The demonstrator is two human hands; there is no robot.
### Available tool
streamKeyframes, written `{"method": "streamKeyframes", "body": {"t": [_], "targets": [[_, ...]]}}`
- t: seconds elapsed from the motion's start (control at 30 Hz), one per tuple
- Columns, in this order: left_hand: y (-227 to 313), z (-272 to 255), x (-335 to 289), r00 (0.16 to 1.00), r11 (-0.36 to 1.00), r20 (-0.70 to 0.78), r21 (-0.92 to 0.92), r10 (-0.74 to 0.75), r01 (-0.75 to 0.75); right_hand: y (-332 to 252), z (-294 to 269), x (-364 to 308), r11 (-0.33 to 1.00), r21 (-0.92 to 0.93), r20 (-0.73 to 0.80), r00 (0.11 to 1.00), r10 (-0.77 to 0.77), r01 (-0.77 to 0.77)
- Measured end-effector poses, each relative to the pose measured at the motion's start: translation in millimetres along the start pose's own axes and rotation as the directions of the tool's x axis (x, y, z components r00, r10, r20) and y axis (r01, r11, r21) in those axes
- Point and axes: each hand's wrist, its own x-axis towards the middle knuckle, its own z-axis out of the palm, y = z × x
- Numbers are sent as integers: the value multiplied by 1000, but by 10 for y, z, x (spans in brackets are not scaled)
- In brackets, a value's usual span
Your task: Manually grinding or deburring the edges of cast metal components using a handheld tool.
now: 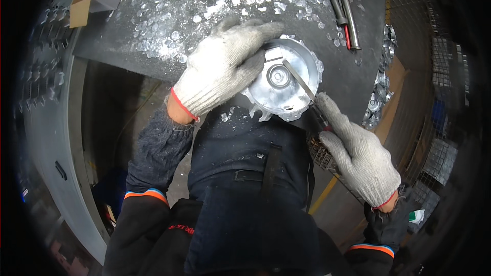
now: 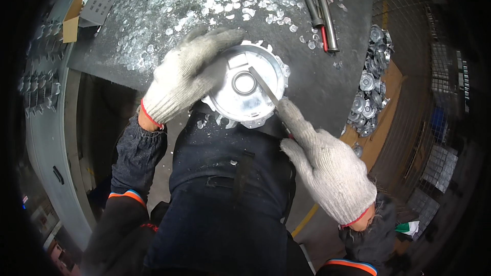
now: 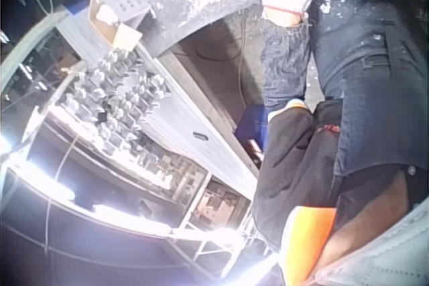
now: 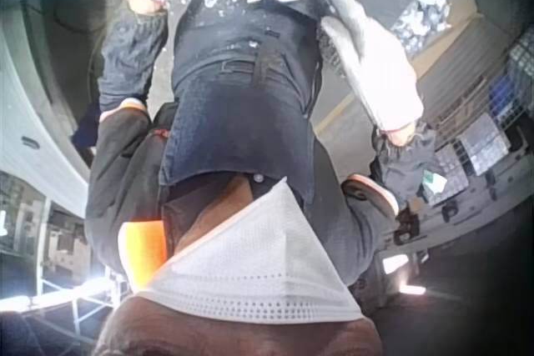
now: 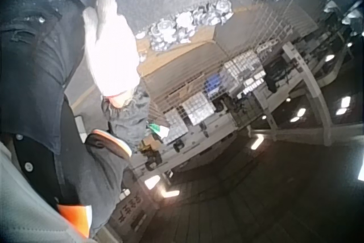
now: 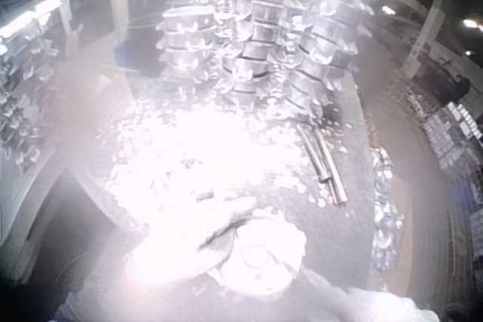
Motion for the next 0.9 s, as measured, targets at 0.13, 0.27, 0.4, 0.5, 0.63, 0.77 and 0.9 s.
{"method": "streamKeyframes", "body": {"t": [0.13,0.27,0.4,0.5,0.63,0.77,0.9], "targets": [[-31,13,-12,1000,1000,-1,9,-1,1,-134,-75,2,992,82,59,995,86,-91],[-2,22,-23,999,999,-2,-13,-45,45,-45,-17,-2,989,100,31,994,102,-105],[1,10,-1,1000,1000,-21,-22,-18,17,4,55,52,999,43,-117,993,-27,32],[10,-19,17,1000,1000,13,-13,-24,24,-4,22,64,999,38,-94,996,-11,14],[17,-46,25,998,999,44,-19,-39,40,52,40,80,998,31,-105,993,-50,54],[20,-70,33,998,999,43,-28,-43,44,29,19,101,999,34,-72,997,-3,6],[-74,-55,72,999,999,4,-9,32,-32,94,55,70,992,44,-117,987,-109,115]]}}
